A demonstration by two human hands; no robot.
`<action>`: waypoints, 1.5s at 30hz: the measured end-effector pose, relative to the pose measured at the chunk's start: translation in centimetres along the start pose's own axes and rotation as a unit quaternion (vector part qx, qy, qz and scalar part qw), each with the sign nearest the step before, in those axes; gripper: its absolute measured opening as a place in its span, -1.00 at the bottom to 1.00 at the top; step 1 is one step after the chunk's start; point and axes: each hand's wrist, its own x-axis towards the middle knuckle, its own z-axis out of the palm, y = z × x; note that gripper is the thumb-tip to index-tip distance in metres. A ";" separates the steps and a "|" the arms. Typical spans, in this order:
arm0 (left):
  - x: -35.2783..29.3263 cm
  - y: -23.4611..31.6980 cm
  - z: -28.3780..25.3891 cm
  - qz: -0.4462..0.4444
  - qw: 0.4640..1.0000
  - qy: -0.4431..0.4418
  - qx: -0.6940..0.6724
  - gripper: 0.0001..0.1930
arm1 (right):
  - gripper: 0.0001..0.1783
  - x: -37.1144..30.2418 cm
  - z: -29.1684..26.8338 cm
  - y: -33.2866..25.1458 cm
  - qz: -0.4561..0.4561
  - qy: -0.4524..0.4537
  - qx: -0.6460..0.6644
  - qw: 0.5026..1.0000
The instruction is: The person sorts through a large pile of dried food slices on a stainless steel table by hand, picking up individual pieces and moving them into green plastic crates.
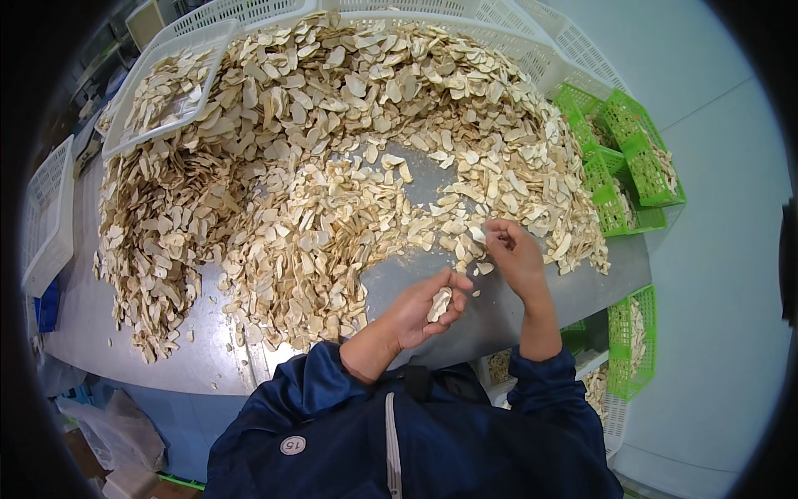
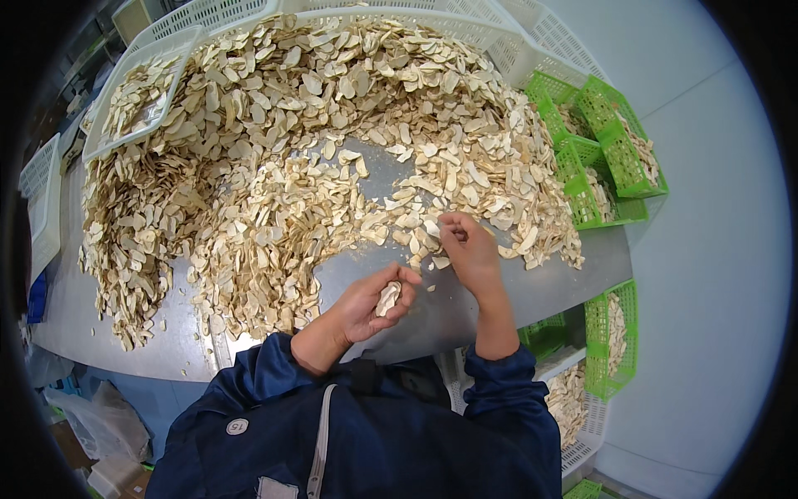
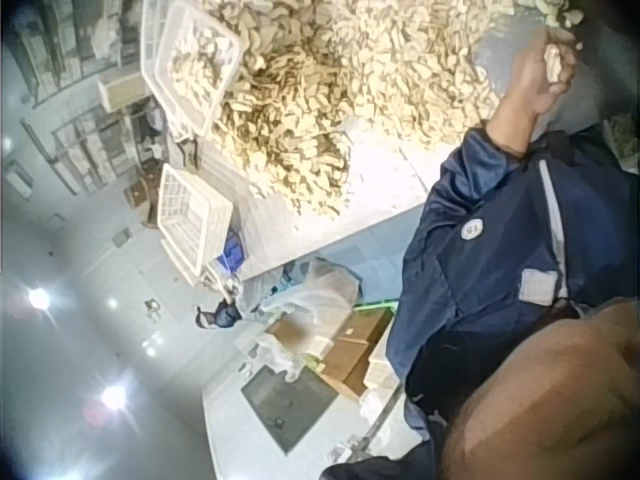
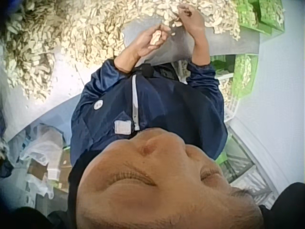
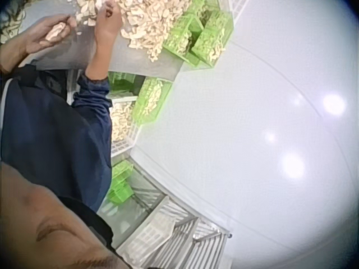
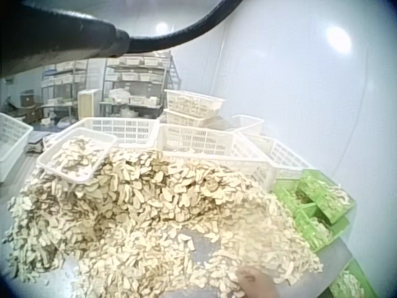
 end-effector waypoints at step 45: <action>-0.7 0.8 0.4 -0.023 1.000 -0.002 0.019 -0.66 | -0.68 2.5 3.7 -2.6 -0.086 -0.046 -0.046 0.994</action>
